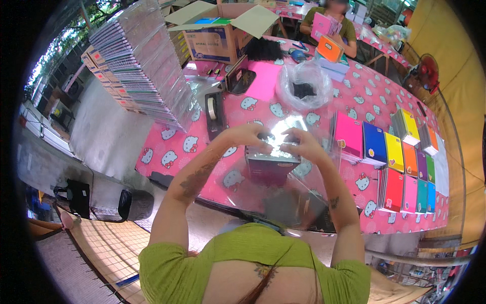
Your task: The person places stacks of notebooks into plastic bags, seals the bags with tape, and organizes the packed items on a table.
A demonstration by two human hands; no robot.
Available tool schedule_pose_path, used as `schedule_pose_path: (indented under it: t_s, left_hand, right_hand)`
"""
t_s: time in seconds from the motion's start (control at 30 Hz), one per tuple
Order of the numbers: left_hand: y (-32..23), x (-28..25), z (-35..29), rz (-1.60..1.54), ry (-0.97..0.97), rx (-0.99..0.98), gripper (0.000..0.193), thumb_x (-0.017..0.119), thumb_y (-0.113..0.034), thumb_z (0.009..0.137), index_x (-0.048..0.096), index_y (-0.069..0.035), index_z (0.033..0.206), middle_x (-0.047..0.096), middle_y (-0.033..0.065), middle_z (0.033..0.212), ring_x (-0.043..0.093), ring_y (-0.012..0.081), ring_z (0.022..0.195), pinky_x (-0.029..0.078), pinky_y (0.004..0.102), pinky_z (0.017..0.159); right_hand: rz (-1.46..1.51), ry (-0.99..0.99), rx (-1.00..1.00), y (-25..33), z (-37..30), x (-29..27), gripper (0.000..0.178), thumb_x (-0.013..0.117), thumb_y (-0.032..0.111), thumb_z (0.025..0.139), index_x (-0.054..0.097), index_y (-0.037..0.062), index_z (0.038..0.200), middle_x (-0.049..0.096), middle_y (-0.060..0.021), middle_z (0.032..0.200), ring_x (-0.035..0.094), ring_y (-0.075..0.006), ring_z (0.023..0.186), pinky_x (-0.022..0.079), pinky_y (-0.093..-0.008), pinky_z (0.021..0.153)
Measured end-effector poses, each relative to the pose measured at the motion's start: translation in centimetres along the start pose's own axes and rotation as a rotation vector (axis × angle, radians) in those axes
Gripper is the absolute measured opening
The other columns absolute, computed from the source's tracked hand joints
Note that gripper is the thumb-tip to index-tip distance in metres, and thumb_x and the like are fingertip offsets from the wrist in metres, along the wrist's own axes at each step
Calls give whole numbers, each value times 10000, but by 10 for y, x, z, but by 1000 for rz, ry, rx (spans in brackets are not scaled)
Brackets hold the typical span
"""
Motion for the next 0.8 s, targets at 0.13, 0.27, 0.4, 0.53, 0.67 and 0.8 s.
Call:
schedule_pose_path:
  t_s: [0.13,0.27,0.4,0.53,0.67,0.8]
  left_hand:
    - [18,-6,30,-270,-89,-156,270,699,-237,869,695,0,998,674,28,850,589,89,752,446,242,657]
    - [96,-103,-73,-201,-1062,-311,228,647,-227,901,707,-7,921,689,43,838,615,93,749,497,277,641]
    - [185,-99,-140,-258,-1050,-545,223,703,-227,869,719,-20,949,682,34,793,587,141,578,475,281,517]
    - [201,-77,-136,-636,-1327,-230,186,696,-207,888,688,-34,953,628,8,752,574,154,633,489,286,622]
    - [216,-34,-149,-759,-1470,-106,162,673,-180,894,668,-19,883,668,58,814,632,196,734,517,335,718]
    - [148,-86,-151,629,-912,-786,189,656,-204,855,650,-20,899,676,156,814,619,360,612,518,434,639]
  right_hand:
    - [79,-101,4,0,-1,-4,428,733,137,850,574,-19,1215,668,-66,883,604,-89,771,475,-225,640]
    - [-27,-193,-5,2,-6,-7,415,728,151,850,589,-16,1203,682,-81,914,625,-107,813,493,-254,697]
    - [-69,-182,-22,3,-5,-2,391,722,155,848,605,-6,1185,686,-83,924,640,-122,863,503,-271,746]
    - [93,-149,56,-3,-5,-1,377,706,151,862,598,0,1190,685,-77,924,644,-128,876,501,-269,765]
    - [102,-135,34,1,-3,3,386,707,158,867,586,6,1199,680,-71,915,640,-131,866,500,-268,762]
    - [63,-179,14,-4,-8,-6,400,715,168,863,582,16,1208,680,-68,914,634,-118,851,499,-257,727]
Point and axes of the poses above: each hand's wrist, its own z-axis towards the middle knuckle, its own x-axis out of the palm, y = z × x, the point moved 8 cm from there along z, towards the middle knuckle
